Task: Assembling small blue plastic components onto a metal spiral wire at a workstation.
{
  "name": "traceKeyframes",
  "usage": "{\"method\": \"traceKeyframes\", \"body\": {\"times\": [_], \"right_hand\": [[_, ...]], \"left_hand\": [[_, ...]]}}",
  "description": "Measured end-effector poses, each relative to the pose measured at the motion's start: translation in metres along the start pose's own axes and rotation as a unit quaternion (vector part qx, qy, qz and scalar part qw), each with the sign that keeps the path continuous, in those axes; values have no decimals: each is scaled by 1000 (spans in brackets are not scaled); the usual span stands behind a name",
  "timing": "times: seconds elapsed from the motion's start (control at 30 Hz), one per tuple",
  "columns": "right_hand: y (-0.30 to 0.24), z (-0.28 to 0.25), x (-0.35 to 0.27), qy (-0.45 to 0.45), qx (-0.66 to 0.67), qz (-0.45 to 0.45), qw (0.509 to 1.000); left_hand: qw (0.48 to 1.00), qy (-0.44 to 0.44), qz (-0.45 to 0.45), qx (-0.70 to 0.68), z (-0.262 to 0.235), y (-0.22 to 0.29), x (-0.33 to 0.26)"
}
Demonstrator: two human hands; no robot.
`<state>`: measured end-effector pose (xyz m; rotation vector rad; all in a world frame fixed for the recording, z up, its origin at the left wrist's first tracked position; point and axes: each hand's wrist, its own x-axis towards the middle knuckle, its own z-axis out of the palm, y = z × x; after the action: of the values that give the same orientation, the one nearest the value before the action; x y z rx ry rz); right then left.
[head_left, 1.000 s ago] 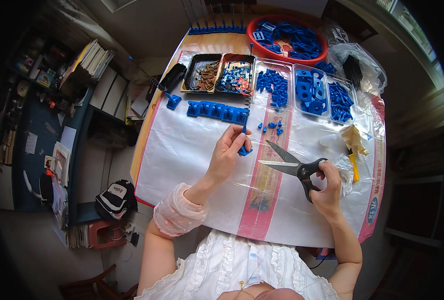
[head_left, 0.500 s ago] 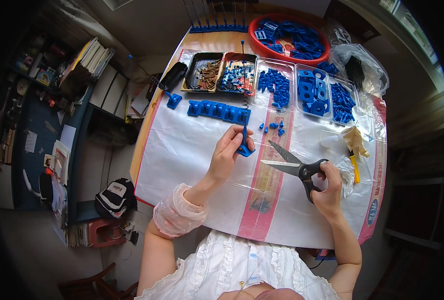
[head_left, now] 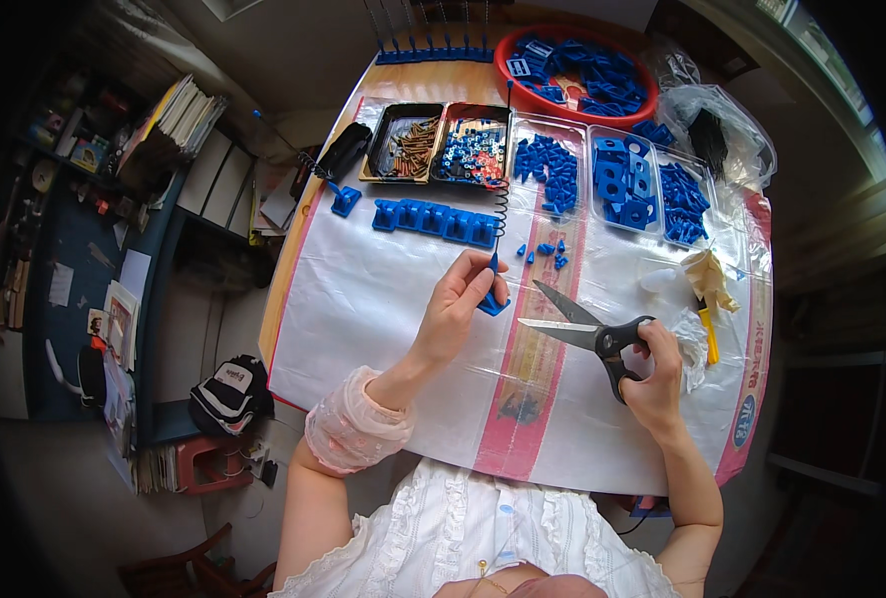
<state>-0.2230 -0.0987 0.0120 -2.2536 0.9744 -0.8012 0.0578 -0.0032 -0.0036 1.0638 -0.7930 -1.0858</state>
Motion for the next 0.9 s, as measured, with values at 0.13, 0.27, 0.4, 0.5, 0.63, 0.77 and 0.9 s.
{"method": "traceKeyframes", "body": {"times": [0.13,0.27,0.4,0.5,0.63,0.77,0.9], "right_hand": [[0,0,0,-4,4,6,1000],[1,0,-1,-7,4,6,1000],[1,0,-1,-11,5,13,1000],[2,0,-1,-12,3,11,1000],[3,1,-2,-13,-2,12,1000],[1,1,-1,-11,3,12,1000],[1,1,-1,-11,5,10,1000]], "left_hand": [[1000,-5,-7,11,0,0,0],[1000,-9,-14,1,0,-1,0],[1000,-10,-14,1,0,-2,0],[1000,-2,-17,6,3,-1,0],[1000,-3,-29,-7,3,2,-1],[1000,-10,-23,-2,1,-1,0],[999,-14,-30,6,1,0,-1]]}}
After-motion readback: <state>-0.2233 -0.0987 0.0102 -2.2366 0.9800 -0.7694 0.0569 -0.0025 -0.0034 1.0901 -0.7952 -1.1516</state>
